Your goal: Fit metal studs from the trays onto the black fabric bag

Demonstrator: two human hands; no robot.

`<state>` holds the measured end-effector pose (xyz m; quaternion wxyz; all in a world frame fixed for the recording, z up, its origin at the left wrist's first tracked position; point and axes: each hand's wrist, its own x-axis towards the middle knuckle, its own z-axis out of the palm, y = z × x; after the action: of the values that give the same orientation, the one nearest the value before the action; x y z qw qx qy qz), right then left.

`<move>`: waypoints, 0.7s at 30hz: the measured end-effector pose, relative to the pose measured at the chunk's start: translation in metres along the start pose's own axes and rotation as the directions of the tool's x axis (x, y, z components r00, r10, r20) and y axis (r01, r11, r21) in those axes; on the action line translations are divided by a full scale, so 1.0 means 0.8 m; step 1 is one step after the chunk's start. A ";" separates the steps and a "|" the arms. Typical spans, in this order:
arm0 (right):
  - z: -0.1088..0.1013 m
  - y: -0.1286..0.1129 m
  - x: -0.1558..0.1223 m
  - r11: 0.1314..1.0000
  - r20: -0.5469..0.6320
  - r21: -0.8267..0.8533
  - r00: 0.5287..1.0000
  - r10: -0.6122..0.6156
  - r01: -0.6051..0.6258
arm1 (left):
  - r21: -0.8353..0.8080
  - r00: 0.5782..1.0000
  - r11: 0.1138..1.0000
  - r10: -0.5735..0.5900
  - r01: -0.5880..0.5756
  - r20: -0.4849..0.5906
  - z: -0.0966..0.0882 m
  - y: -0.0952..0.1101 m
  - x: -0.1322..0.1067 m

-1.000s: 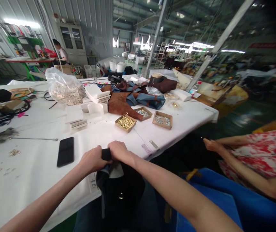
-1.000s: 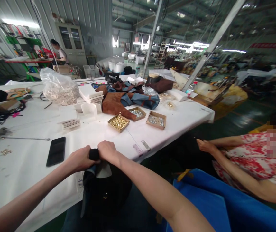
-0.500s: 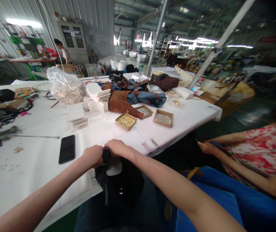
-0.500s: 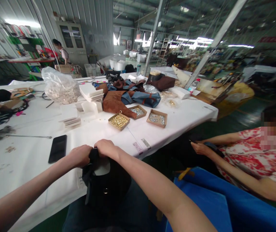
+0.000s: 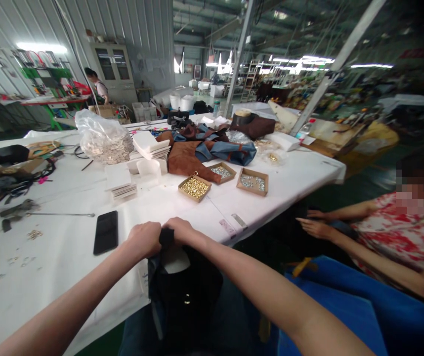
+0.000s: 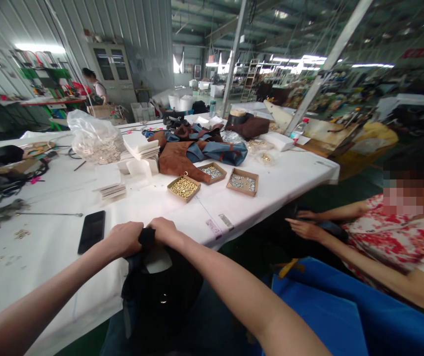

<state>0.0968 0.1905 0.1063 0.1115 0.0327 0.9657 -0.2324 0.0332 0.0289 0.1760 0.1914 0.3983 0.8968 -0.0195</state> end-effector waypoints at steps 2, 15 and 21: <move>-0.001 0.000 -0.005 1.000 -0.017 0.009 1.000 0.002 -0.001 | -0.016 1.000 1.000 -0.010 0.011 0.021 0.018 -0.003 -0.001; -0.034 -0.010 -0.027 0.979 -0.086 -0.042 0.977 0.194 -0.198 | -0.044 0.998 0.999 -0.024 0.027 0.057 0.027 -0.009 0.036; -0.021 0.003 -0.024 0.969 -0.110 -0.023 0.964 0.243 -0.247 | -0.052 0.998 0.998 -0.040 0.043 0.056 0.033 -0.007 0.058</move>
<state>0.1122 0.2003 0.1241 0.0886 0.1621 0.9628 -0.1971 0.0098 0.0530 0.1343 0.2262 0.3737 0.8995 -0.0108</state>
